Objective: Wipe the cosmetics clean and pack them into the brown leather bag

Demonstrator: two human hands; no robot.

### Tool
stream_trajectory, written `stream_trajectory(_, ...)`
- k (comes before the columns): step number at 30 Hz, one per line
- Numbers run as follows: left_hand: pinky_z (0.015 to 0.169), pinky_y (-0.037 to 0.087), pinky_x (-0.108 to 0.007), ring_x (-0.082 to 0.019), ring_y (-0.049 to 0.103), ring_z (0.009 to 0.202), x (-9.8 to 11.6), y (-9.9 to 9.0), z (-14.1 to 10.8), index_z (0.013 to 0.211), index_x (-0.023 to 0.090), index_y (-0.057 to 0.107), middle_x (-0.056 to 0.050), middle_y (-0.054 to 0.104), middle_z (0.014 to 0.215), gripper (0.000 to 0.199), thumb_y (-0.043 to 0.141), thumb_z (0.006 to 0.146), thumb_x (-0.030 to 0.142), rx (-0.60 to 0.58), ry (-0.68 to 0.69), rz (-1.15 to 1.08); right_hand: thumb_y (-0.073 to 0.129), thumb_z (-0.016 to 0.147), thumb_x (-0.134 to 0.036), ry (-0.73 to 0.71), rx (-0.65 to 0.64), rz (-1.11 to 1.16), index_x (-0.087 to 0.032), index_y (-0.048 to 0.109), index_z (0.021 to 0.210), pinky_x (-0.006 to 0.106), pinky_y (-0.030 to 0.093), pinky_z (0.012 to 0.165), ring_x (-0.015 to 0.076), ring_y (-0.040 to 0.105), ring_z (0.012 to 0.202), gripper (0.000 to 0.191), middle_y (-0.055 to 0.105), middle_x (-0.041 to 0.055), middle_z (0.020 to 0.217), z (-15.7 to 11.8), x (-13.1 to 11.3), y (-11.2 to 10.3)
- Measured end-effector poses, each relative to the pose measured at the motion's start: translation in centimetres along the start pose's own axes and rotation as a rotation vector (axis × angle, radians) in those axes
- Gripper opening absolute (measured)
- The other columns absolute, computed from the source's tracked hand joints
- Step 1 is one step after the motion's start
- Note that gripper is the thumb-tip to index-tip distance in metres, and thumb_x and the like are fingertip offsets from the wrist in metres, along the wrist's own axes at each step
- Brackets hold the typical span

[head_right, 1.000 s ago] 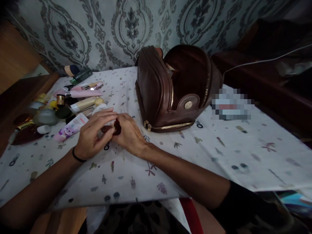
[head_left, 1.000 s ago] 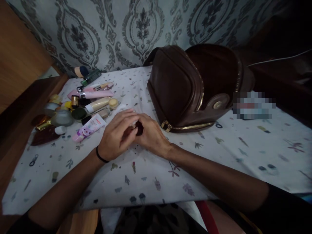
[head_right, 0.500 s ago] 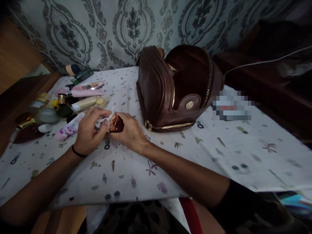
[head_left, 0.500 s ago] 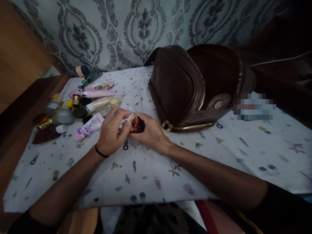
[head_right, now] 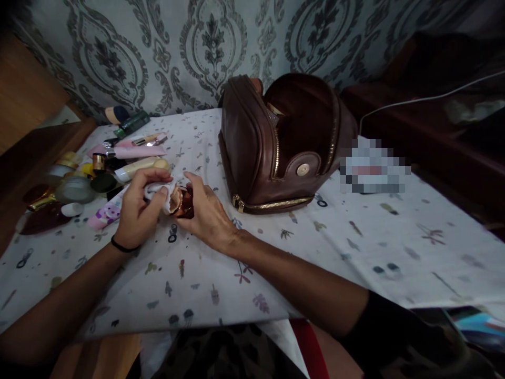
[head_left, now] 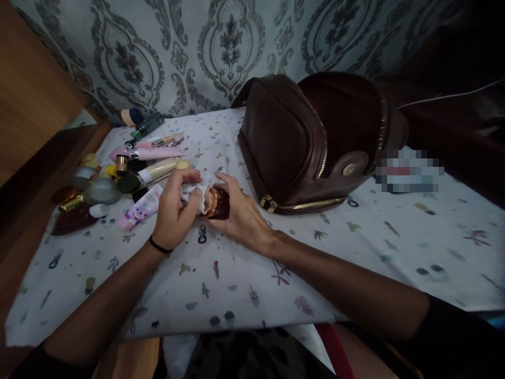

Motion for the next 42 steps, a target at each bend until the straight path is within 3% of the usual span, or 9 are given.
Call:
stream_trajectory(7,0.082,0.049,-0.035,-0.021,0.061,0.093,-1.2,0.6,0.2,0.102,0.019,0.057,-0.005,0.064,0.098,0.019,0.046,0.095,0.033,-0.122,-0.063,0.119,0.074,0.071,-0.027,0.023,0.071,-0.030,-0.018,0.046,0.114,0.037,0.052,0.082,0.0246,0.066,0.095,0.052,0.065,0.0099,0.104,0.0,0.2,-0.4)
stream_trajectory(11,0.072,0.047,-0.032,-0.018,0.059,0.077,-1.5,0.8,0.3,0.099,0.019,0.058,-0.002,0.064,0.085,0.030,0.043,0.097,0.045,-0.194,-0.130,0.081,0.073,0.073,-0.027,-0.030,0.107,-0.058,-0.016,0.050,0.110,0.037,0.051,0.083,0.0241,0.064,0.095,0.045,0.066,0.0109,0.106,0.1,-0.2,-0.7)
stream_trajectory(13,0.071,0.047,-0.032,-0.018,0.059,0.078,-1.2,0.7,0.3,0.098,0.020,0.058,-0.001,0.063,0.085,0.032,0.046,0.095,0.050,-0.202,-0.131,0.058,0.071,0.074,-0.027,-0.057,0.108,-0.063,-0.016,0.051,0.111,0.037,0.051,0.081,0.0238,0.064,0.094,0.043,0.066,0.0112,0.106,0.0,-0.3,-0.7)
stream_trajectory(16,0.077,0.048,-0.034,-0.022,0.060,0.088,-0.3,0.8,0.3,0.103,0.019,0.057,-0.003,0.063,0.093,0.036,0.062,0.085,0.050,-0.222,-0.049,0.128,0.068,0.073,-0.023,-0.070,0.104,-0.063,-0.017,0.052,0.112,0.037,0.051,0.080,0.0229,0.064,0.092,0.043,0.066,0.0098,0.106,0.0,-0.1,-0.6)
stream_trajectory(19,0.084,0.049,-0.039,-0.025,0.060,0.096,0.8,1.1,0.1,0.108,0.019,0.055,-0.006,0.061,0.101,0.037,0.068,0.080,0.038,-0.232,0.091,0.272,0.067,0.069,-0.018,-0.064,0.108,-0.067,-0.017,0.053,0.113,0.036,0.050,0.079,0.0219,0.063,0.089,0.046,0.067,0.0090,0.104,0.0,0.1,-0.6)
stream_trajectory(22,0.088,0.049,-0.041,-0.025,0.059,0.100,1.6,1.2,0.0,0.112,0.019,0.054,-0.008,0.062,0.103,0.030,0.062,0.084,0.026,-0.221,0.233,0.320,0.066,0.068,-0.017,-0.048,0.089,-0.057,-0.015,0.055,0.110,0.034,0.049,0.077,0.0207,0.062,0.085,0.044,0.067,0.0077,0.098,0.1,0.0,-0.6)
stream_trajectory(29,0.094,0.049,-0.045,-0.026,0.058,0.107,2.8,1.2,-0.3,0.104,0.023,0.062,-0.008,0.066,0.113,0.012,0.060,0.092,0.023,-0.225,0.469,0.282,0.068,0.072,-0.023,0.015,0.036,-0.024,-0.018,0.055,0.108,0.032,0.047,0.074,0.0202,0.062,0.084,0.039,0.067,0.0053,0.095,0.3,0.1,-0.7)
stream_trajectory(37,0.097,0.049,-0.048,-0.024,0.060,0.110,2.2,0.5,0.3,0.098,0.025,0.069,-0.008,0.070,0.114,0.008,0.065,0.091,0.028,-0.269,0.502,0.130,0.067,0.075,-0.028,-0.049,-0.004,0.009,-0.018,0.051,0.113,0.034,0.048,0.077,0.0221,0.062,0.093,0.042,0.065,0.0098,0.109,0.2,0.2,-0.3)
stream_trajectory(42,0.098,0.050,-0.047,-0.024,0.062,0.113,2.0,0.0,0.8,0.092,0.026,0.074,-0.008,0.071,0.114,0.012,0.064,0.092,0.033,-0.341,0.480,0.031,0.071,0.069,-0.025,0.044,0.024,0.029,-0.018,0.053,0.112,0.033,0.048,0.077,0.0204,0.062,0.088,0.047,0.065,0.0060,0.100,0.3,0.7,-0.4)
Point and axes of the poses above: each hand's wrist, its own z-axis towards the middle knuckle, its own y-axis out of the palm, x = y × z, the point moved 6 cm from there along z, towards the middle knuckle
